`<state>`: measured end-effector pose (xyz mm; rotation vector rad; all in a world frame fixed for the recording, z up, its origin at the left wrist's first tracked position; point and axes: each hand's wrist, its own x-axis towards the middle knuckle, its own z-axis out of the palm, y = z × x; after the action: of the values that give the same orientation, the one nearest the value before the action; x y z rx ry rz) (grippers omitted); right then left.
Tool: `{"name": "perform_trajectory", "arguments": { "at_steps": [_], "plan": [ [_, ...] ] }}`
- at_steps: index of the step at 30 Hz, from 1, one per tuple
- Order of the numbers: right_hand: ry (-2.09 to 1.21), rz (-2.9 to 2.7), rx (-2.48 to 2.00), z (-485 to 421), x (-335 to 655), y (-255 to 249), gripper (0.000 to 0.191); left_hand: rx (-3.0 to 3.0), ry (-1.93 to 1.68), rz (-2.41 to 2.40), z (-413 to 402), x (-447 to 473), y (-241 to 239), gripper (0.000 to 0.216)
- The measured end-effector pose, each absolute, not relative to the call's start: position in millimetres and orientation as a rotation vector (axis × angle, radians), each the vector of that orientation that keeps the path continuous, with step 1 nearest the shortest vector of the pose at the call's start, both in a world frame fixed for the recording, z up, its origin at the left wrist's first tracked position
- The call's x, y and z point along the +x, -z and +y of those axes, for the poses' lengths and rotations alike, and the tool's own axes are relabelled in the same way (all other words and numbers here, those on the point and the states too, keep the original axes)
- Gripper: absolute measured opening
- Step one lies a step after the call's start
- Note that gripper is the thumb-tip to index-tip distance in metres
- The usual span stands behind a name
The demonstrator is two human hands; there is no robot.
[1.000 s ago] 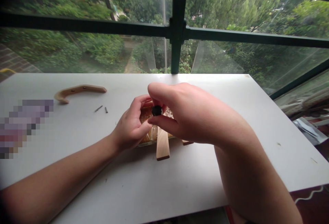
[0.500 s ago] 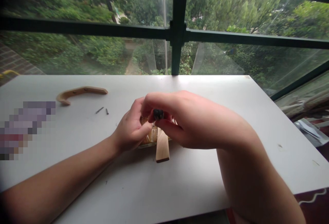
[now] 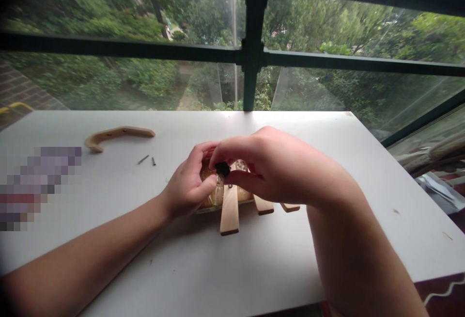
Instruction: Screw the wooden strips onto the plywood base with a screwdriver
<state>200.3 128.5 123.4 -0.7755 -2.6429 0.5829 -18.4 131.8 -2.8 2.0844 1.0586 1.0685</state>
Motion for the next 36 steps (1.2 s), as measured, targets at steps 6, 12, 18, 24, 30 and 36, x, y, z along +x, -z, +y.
{"name": "perform_trajectory", "arguments": {
  "at_steps": [6, 12, 18, 24, 30, 36],
  "plan": [
    [-0.455, -2.594, -0.87, 126, 198, -122, 0.012, 2.052, -1.081, 1.037, 132, -18, 4, 0.067],
    [-0.412, -2.244, -0.955, 125, 204, -124, 0.021, 2.08, -1.082, 1.055, 133, -19, 5, 0.068],
    [-0.32, -2.418, -0.964, 138, 198, -112, 0.021, 2.077, -1.099, 1.022, 133, -19, 5, 0.068],
    [-0.371, -2.43, -0.966, 141, 193, -106, 0.018, 2.102, -1.112, 1.007, 133, -18, 5, 0.067],
    [-0.415, -2.412, -1.005, 140, 193, -108, 0.016, 2.117, -1.112, 1.026, 133, -19, 6, 0.066],
    [-0.356, -2.372, -1.085, 140, 192, -108, 0.014, 2.112, -1.097, 1.026, 133, -18, 5, 0.067]
  ]
}}
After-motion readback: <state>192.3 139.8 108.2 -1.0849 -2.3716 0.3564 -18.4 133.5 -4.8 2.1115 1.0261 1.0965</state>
